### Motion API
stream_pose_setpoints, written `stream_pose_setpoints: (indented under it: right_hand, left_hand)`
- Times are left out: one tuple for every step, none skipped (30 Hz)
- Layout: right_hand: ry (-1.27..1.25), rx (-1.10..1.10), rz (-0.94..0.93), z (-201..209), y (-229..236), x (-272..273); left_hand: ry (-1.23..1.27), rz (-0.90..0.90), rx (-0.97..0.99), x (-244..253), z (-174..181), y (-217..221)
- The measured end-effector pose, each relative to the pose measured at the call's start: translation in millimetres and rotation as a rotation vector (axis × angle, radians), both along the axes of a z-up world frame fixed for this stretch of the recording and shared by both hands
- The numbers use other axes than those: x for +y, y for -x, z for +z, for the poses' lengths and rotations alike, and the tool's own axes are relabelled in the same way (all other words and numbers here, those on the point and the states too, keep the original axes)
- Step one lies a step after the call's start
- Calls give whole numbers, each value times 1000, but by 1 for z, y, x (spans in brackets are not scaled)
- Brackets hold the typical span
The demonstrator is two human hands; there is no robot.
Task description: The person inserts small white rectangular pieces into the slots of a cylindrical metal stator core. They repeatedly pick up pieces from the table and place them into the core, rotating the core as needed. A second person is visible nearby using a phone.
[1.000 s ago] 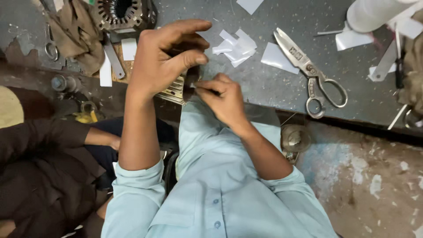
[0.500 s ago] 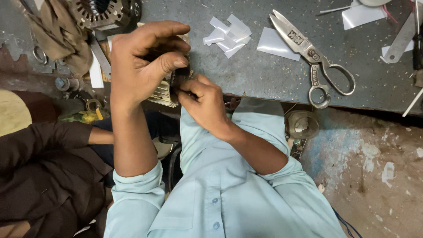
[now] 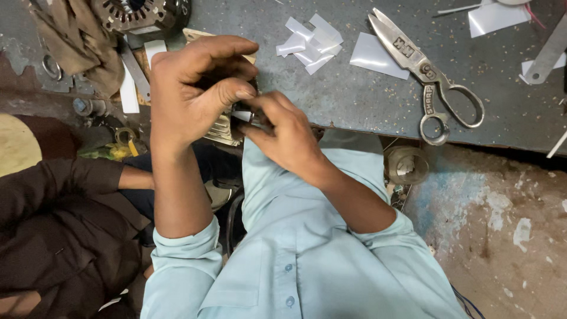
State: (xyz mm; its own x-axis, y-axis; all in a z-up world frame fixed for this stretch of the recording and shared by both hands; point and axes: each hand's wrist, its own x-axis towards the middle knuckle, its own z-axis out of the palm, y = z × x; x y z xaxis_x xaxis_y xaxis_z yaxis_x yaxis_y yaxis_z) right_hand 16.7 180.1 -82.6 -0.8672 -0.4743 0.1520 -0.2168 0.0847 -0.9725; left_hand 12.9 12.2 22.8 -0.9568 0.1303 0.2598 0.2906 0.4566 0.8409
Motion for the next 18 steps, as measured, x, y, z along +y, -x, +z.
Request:
stream_pose_setpoints:
  right_hand:
    - [16, -6, -2, -1, -1, 1]
    - [18, 9, -19, -3, -2, 0]
    - [20, 22, -41, -6, -3, -4]
    - [22, 36, -63, -9, -3, -8]
    - [61, 46, -60, -12, -3, -11]
    - [100, 57, -57, -15, -3, -14]
    - [140, 68, -50, -17, -3, -15]
    - [108, 28, -69, -18, -2, -14]
    - [77, -11, -82, -20, -2, -12]
    - [45, -51, -94, -21, -2, -10]
    - [48, -55, -86, -21, -1, -9]
    - [51, -58, -77, -22, -1, -9]
    - [55, -65, -75, -23, -3, -9]
    - [59, -54, -73, -23, -4, -9]
    - [64, -38, -76, -23, -4, -10]
    - [68, -23, -78, -23, -4, -12]
    - [72, -6, -88, -22, -5, -15]
    - [76, 12, -97, -22, -6, -16]
  left_hand:
    - [0, 0, -6, -1, 0, 0]
    - [-1, 0, -12, -1, -1, -1]
    - [-8, -10, -10, -1, -1, 0]
    - [-14, -12, -9, 0, -2, 0]
    - [-20, -15, -4, 1, -2, 0]
    - [-24, -11, 1, 1, -2, 1]
    - [-29, -4, 6, 1, -1, 1]
    - [-21, -9, 7, 1, -1, 1]
    - [-14, -9, 8, 0, -1, 0]
    - [-4, -7, 5, -1, -1, -1]
    - [4, -3, 2, -2, -2, -2]
    - [15, 2, -5, -3, -3, -3]
    - [16, 2, -12, -4, -4, -4]
    - [16, 1, -19, -4, -5, -5]
    - [6, -2, -18, -4, -6, -4]
    - [-3, -7, -13, -3, -6, -2]
    - [-11, -11, -10, -3, -6, -2]
    - [-17, -16, -2, -3, -6, -2]
